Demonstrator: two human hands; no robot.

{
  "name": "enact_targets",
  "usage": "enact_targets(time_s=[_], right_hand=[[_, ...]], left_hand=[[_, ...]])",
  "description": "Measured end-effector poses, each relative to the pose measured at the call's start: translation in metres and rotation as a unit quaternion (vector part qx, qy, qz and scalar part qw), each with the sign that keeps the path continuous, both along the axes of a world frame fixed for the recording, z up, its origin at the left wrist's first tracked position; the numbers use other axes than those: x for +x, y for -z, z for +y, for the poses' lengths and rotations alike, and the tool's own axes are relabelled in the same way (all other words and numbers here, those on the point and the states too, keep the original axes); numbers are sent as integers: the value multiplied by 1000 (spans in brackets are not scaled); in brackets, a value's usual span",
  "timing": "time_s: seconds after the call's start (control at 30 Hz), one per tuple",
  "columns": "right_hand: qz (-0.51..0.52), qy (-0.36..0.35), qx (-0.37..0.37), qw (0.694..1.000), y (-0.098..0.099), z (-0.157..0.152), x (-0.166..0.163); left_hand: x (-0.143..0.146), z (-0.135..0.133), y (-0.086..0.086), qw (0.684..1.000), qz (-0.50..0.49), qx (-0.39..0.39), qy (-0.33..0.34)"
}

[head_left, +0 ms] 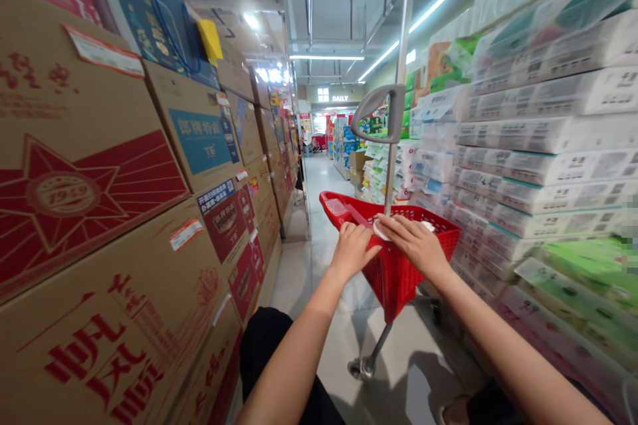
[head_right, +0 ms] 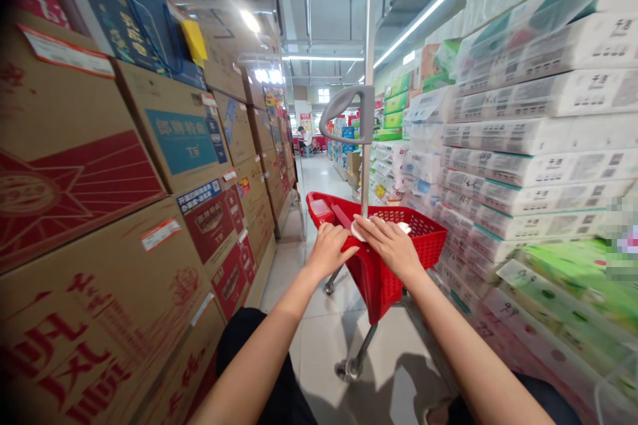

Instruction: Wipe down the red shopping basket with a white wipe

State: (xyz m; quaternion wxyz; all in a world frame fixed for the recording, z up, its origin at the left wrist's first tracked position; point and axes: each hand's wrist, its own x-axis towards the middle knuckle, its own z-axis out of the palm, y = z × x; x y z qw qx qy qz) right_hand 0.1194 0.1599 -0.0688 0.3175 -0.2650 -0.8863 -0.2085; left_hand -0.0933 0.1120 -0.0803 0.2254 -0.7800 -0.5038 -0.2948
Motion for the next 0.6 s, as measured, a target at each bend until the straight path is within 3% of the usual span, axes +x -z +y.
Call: enact_targets(time_s=[0.1, 0.17, 0.27, 0.4, 0.47, 0.6], right_hand=[[46, 14, 30, 998, -22, 10, 0], [82, 32, 52, 995, -23, 16, -5], [102, 52, 68, 991, 2, 17, -10], [61, 24, 47, 997, 34, 12, -8], [54, 21, 35, 998, 29, 10, -5], [110, 51, 46, 992, -3, 13, -9]], left_hand=[[1, 0, 1, 1000, -3, 2, 4], [1, 0, 1, 1000, -7, 2, 3], [1, -1, 1, 1000, -7, -2, -4], [3, -2, 2, 1000, -7, -1, -7], [4, -2, 3, 1000, -8, 0, -8], [6, -2, 4, 1000, -7, 5, -17]])
